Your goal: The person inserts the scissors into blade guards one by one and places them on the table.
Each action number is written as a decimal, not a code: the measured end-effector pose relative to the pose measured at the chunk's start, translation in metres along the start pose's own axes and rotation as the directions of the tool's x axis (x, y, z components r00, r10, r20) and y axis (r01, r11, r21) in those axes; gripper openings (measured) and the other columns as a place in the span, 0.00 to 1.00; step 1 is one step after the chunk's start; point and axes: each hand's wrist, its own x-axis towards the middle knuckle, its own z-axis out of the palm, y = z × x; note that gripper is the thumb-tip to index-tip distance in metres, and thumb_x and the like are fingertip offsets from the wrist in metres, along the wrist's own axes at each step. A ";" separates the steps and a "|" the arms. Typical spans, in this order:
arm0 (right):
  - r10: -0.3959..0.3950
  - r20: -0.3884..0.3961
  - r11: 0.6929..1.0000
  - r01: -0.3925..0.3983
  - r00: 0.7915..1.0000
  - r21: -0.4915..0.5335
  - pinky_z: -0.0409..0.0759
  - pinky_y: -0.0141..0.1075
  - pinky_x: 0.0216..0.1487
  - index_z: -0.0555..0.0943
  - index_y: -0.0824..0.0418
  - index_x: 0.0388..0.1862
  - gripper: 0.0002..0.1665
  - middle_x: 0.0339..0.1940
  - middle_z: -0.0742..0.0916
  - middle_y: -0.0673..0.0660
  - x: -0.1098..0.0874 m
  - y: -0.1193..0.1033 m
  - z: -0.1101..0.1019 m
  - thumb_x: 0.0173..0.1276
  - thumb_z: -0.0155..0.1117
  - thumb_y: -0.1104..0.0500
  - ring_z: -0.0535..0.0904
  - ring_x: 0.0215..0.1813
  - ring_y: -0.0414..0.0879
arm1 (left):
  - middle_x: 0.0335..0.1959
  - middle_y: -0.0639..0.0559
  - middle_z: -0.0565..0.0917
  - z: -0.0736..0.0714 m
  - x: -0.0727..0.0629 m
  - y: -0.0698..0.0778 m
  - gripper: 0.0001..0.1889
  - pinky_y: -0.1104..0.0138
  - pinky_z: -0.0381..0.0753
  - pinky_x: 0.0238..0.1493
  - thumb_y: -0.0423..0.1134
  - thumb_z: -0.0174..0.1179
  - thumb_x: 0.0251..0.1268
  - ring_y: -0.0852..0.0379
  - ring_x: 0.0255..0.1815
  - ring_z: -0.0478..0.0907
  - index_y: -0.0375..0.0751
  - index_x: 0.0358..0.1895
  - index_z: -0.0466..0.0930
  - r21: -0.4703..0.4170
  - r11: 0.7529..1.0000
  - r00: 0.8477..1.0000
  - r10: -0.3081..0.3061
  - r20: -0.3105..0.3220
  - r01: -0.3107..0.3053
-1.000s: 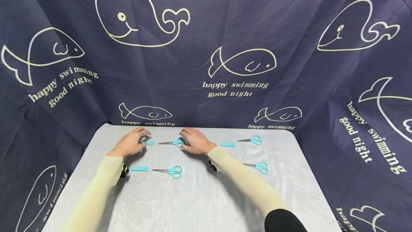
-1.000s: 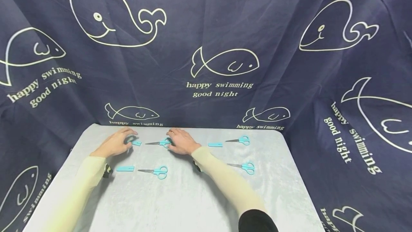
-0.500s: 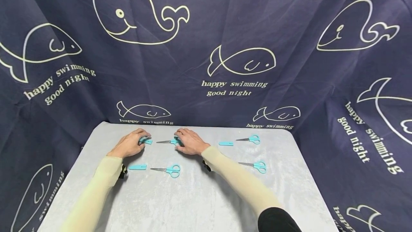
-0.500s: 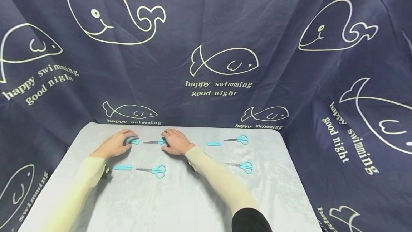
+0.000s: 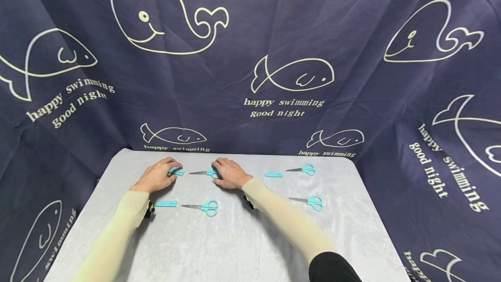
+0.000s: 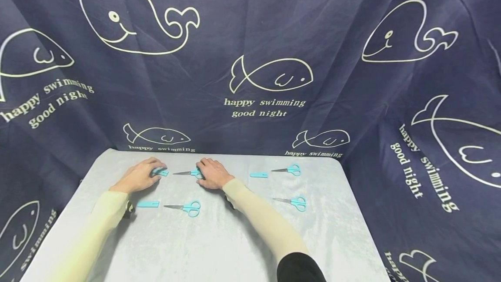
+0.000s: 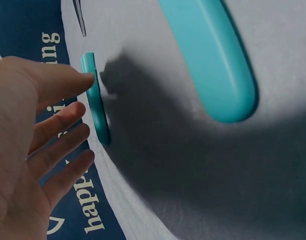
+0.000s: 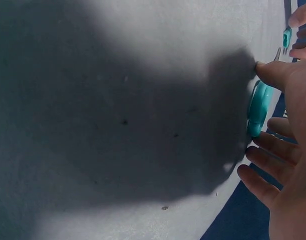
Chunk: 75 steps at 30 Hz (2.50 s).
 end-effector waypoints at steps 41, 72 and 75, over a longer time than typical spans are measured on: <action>-0.035 0.056 0.995 0.029 0.998 0.092 0.78 0.35 0.58 0.81 0.60 0.68 0.26 0.56 0.78 0.54 0.007 -0.003 -0.006 0.80 0.68 0.48 0.73 0.52 0.43 | 0.53 0.44 0.85 0.010 -0.001 -0.007 0.13 0.43 0.86 0.54 0.37 0.74 0.70 0.41 0.54 0.85 0.42 0.54 0.90 0.094 0.996 0.999 0.015 -0.037 -0.012; -0.096 0.013 0.995 0.096 0.995 -0.002 0.81 0.34 0.55 0.84 0.57 0.62 0.22 0.53 0.80 0.52 0.002 0.001 -0.007 0.76 0.69 0.48 0.77 0.51 0.42 | 0.43 0.52 0.85 0.009 0.003 -0.013 0.10 0.48 0.87 0.48 0.37 0.74 0.68 0.50 0.42 0.85 0.41 0.49 0.90 0.078 0.994 0.996 0.079 -0.030 -0.076; -0.089 0.017 0.996 0.090 0.996 -0.019 0.81 0.34 0.57 0.83 0.57 0.63 0.23 0.53 0.81 0.52 0.001 0.002 -0.007 0.76 0.69 0.47 0.77 0.52 0.42 | 0.43 0.51 0.85 0.009 0.005 -0.013 0.10 0.48 0.87 0.48 0.37 0.74 0.68 0.49 0.43 0.85 0.40 0.49 0.90 0.083 0.992 0.995 0.097 -0.026 -0.094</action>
